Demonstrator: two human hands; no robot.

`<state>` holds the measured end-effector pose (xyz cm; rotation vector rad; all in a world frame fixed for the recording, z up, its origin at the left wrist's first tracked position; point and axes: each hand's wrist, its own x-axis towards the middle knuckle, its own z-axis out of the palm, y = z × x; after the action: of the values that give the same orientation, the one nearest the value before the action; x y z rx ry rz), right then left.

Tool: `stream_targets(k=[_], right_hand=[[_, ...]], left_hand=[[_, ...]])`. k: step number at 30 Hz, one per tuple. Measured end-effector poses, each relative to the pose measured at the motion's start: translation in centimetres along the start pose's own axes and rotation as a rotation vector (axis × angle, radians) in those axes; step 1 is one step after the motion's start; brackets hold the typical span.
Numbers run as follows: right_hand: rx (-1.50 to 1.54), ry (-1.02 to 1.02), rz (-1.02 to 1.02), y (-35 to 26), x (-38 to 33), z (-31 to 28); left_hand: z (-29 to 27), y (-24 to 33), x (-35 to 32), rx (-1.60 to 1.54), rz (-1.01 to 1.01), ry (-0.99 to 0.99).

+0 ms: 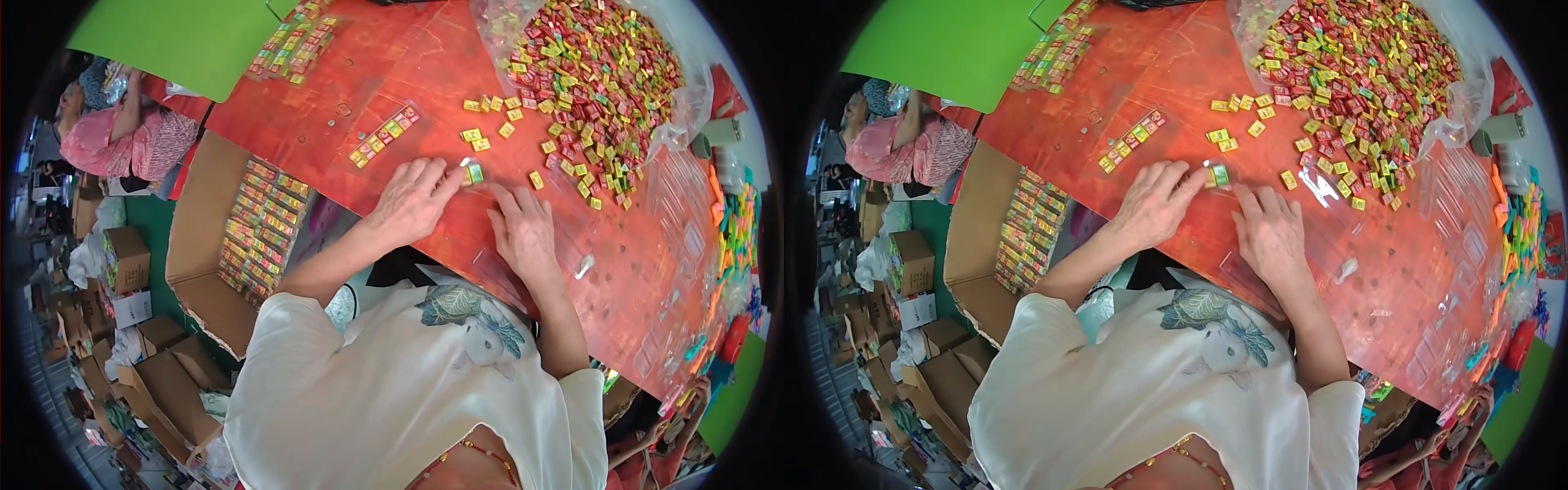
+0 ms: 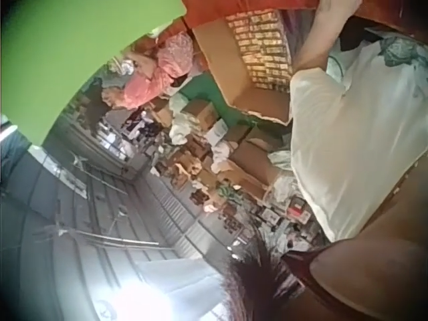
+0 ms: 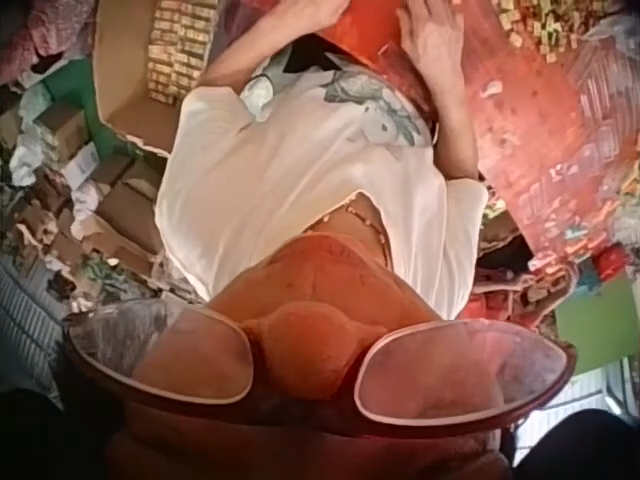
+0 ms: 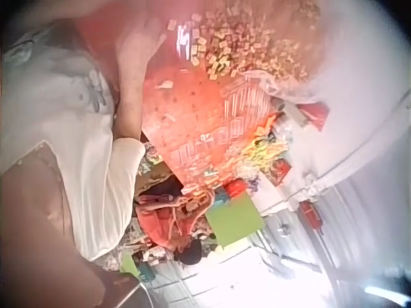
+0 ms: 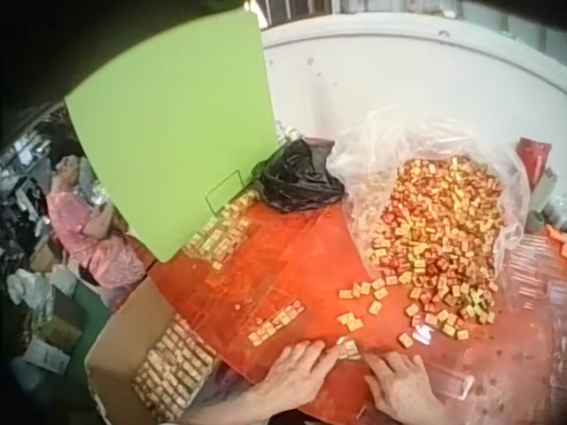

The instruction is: Organizing small colorful stickers into groups and sliding them into plastic packaging sleeves.

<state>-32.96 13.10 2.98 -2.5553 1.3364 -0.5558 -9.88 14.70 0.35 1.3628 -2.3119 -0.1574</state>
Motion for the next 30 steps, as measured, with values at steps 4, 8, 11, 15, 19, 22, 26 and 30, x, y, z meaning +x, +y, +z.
stream_targets(k=[4,8,11,15,19,22,26,30], right_hand=[[-0.008,0.075,0.048,0.9,-1.1,-1.1],[-0.028,0.086,0.161,2.8,-2.5,-2.0],[-0.106,0.121,0.247,4.7,-3.2,-2.4],[-0.181,0.154,0.277,5.8,-3.5,-2.5],[-0.241,0.19,0.177,4.8,-0.8,-2.1],[-0.328,0.122,0.121,4.8,0.9,-0.8],[-0.343,0.087,0.072,4.5,1.2,0.0],[-0.21,0.1,0.055,4.6,2.1,-0.3]], left_hand=[[-0.6,-2.8,1.1,0.23,-0.063,0.258],[-0.7,-6.9,0.9,0.382,-0.264,0.135],[-0.9,-7.1,1.5,0.421,-0.283,0.134],[-1.3,-4.0,2.7,0.203,-0.159,0.184],[0.7,-1.5,5.8,0.284,-0.14,0.073],[1.9,-1.2,7.6,0.351,-0.177,0.009],[1.9,0.5,7.3,0.297,-0.123,-0.007],[0.9,1.6,6.5,0.126,-0.115,-0.075]])
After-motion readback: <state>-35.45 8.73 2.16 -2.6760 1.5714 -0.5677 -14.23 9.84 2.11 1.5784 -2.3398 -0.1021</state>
